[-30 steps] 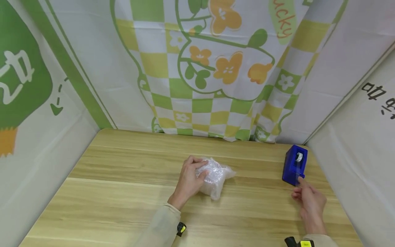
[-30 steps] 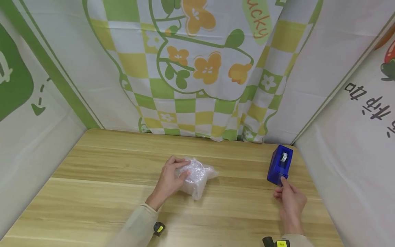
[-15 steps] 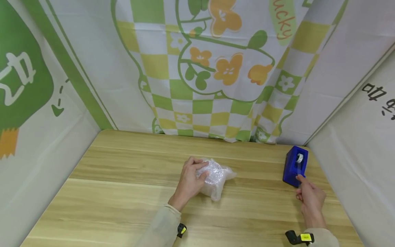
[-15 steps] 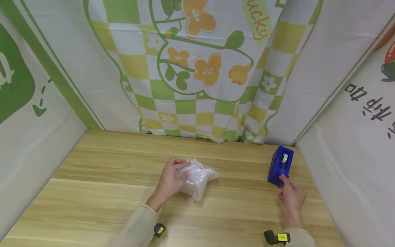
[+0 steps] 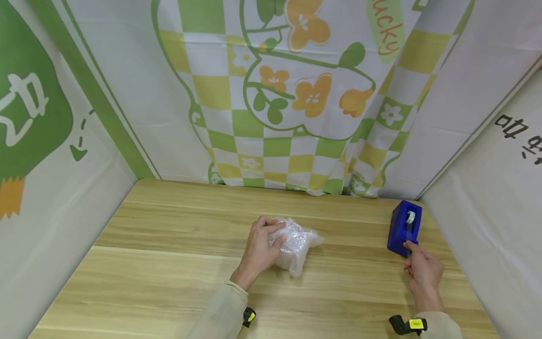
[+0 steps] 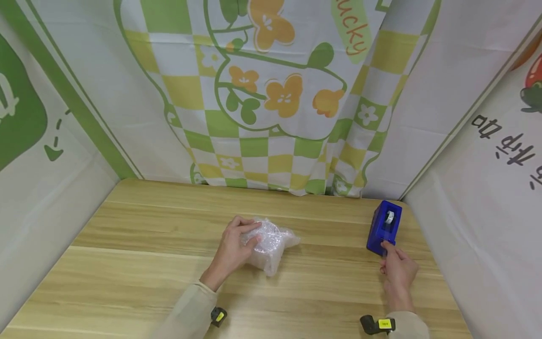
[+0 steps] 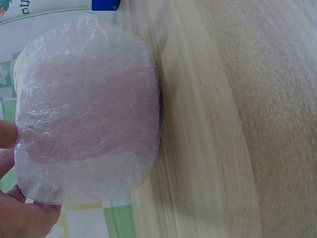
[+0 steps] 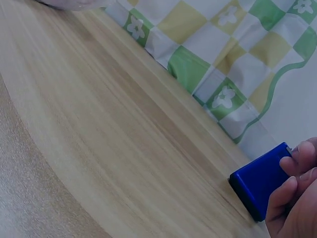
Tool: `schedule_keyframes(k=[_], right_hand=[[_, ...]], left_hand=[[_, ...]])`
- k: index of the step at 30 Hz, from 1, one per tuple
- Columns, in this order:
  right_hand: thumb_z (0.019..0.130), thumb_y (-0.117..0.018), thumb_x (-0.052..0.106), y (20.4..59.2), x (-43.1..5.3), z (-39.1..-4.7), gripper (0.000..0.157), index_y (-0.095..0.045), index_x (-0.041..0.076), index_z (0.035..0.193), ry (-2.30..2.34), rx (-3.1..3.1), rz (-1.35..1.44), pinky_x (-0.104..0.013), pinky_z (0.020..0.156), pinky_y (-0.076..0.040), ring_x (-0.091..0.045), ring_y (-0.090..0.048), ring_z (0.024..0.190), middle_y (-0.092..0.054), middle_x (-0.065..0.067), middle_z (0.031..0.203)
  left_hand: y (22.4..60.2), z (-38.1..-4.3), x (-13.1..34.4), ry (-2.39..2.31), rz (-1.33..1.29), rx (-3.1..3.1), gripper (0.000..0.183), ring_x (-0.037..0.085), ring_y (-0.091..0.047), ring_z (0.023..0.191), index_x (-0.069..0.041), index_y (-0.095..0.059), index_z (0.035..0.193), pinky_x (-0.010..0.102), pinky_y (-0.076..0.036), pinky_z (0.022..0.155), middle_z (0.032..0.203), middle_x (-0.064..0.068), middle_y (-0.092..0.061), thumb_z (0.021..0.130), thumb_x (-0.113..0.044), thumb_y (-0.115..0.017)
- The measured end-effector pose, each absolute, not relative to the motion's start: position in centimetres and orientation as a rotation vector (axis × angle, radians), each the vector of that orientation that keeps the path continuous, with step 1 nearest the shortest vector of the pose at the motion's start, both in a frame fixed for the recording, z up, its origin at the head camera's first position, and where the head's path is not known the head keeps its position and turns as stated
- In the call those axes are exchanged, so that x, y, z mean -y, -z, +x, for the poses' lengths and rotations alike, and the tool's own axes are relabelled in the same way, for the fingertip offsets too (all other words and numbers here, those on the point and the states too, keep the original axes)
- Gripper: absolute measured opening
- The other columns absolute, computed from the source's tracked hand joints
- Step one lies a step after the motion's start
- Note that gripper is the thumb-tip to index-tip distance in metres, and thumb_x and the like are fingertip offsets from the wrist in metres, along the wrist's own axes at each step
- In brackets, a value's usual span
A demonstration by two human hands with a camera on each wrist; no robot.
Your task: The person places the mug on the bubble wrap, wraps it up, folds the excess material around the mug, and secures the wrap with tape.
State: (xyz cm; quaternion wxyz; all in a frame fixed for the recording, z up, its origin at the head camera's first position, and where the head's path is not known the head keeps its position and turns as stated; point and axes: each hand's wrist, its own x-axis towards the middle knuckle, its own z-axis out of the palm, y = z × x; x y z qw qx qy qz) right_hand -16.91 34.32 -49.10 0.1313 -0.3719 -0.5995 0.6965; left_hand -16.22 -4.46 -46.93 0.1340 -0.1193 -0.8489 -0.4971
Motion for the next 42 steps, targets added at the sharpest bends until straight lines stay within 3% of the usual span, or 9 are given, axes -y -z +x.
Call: schedule_keyframes(k=[13,26,42], right_hand=[[0.088,-0.079,0.021,49.0,-34.4,-17.0,0.027,-0.074,0.022,0.061,-2.022,1.731,-1.093,-0.020,0.035,-0.043,-0.005,-0.049,0.037,-0.056,0.003,0.047],[0.092,-0.075,0.020,49.1,-34.7,-17.4,0.031,-0.073,0.022,0.061,-2.016,1.800,-1.084,-0.019,0.039,-0.044,-0.003,-0.048,0.040,-0.060,0.007,0.054],[0.098,-0.066,0.016,50.3,-35.4,-17.5,0.032,-0.078,0.018,0.068,-2.244,1.620,-1.031,-0.022,0.041,-0.045,-0.008,-0.041,0.036,-0.048,0.004,0.045]], left_hand=[[46.9,-16.2,4.4,1.428,-0.350,2.451,0.031,0.036,-0.055,0.112,0.004,-0.073,0.115,0.048,-0.050,0.094,0.115,0.015,-0.062,0.085,0.002,-0.077],[46.9,-16.2,4.4,1.443,-0.347,2.446,0.031,0.037,-0.054,0.112,0.004,-0.073,0.115,0.049,-0.050,0.094,0.115,0.015,-0.062,0.085,0.002,-0.077],[47.1,-16.2,4.4,1.431,-0.360,2.428,0.031,0.036,-0.055,0.110,0.004,-0.074,0.115,0.049,-0.050,0.093,0.113,0.015,-0.062,0.084,0.002,-0.077]])
